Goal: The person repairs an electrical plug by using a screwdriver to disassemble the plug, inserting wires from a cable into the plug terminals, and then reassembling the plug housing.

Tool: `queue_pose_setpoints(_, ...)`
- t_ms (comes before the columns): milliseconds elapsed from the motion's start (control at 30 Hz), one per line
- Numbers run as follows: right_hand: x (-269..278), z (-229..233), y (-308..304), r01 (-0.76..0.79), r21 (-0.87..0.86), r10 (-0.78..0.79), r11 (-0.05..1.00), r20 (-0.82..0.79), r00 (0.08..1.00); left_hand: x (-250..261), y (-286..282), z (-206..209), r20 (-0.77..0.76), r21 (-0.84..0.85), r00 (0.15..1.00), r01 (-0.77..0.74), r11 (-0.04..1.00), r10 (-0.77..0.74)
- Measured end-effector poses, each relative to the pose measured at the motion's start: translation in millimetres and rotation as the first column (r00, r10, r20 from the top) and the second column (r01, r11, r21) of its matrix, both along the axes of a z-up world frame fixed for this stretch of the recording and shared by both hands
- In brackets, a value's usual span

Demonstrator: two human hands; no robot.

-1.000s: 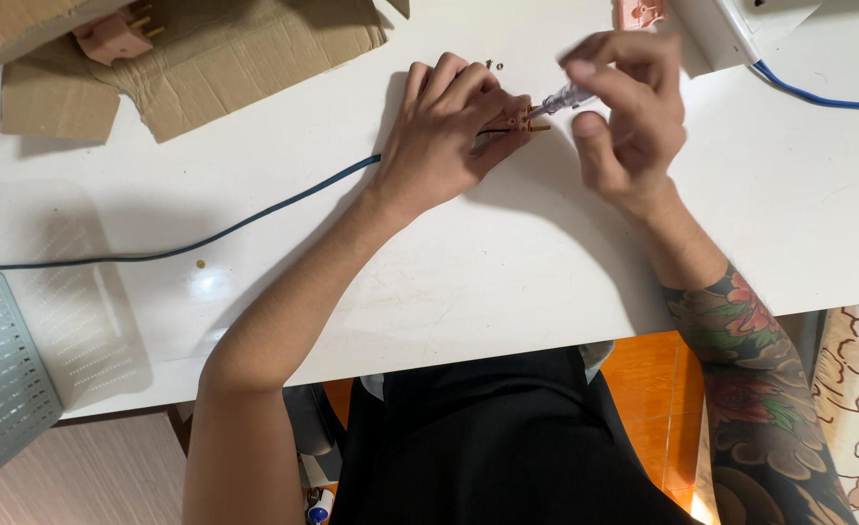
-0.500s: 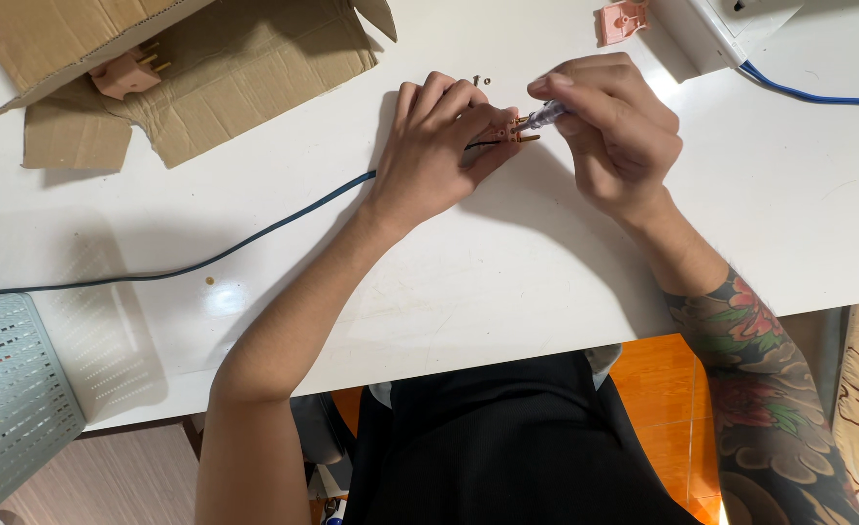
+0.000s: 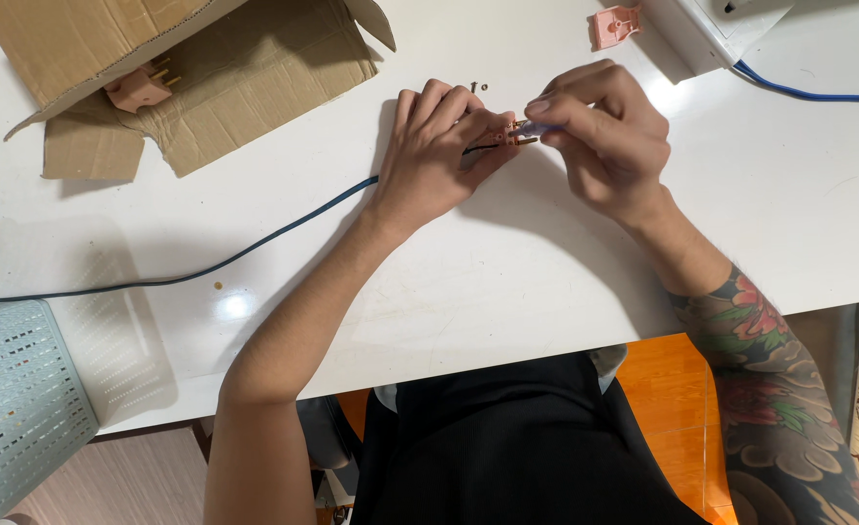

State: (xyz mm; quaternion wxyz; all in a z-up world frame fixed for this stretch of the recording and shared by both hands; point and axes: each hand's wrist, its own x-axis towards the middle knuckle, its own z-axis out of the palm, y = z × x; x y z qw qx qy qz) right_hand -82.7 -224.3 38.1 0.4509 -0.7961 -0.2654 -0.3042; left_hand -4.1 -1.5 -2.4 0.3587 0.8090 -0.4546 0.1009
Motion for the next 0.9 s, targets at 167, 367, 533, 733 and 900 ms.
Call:
queue_pose_setpoints(167, 1.2, 2.9, 7.4, 0.056, 0.016, -0.057, 0.998, 0.011, 0.998, -0.2, 0.9, 3.9, 0.016, 0.005, 1.000, 0.004, 1.000, -0.004)
queue_pose_setpoints(367, -3.7, 8.7, 2.3, 0.129, -0.009, -0.130, 0.992, -0.028, 0.991, -1.3, 0.5, -0.2, 0.061, 0.004, 0.998, -0.014, 1.000, 0.013)
queue_pose_setpoints(533, -6.1, 17.2, -4.5, 0.162, -0.010, -0.162, 0.987, -0.086, 0.983, -1.8, -0.3, -1.3, 0.103, 0.013, 0.994, -0.037, 0.999, 0.035)
queue_pose_setpoints(733, -7.8, 23.3, 2.3, 0.223, -0.008, -0.223, 0.975, -0.051, 0.973, -2.7, 0.4, 0.0, 0.120, 0.004, 0.993, -0.022, 1.000, 0.022)
queue_pose_setpoints(900, -7.2, 18.3, -30.4, 0.164, 0.233, -0.141, 0.958, -0.115, 0.983, -3.4, -1.1, -9.4, 0.115, 0.074, 0.992, -0.064, 0.995, 0.055)
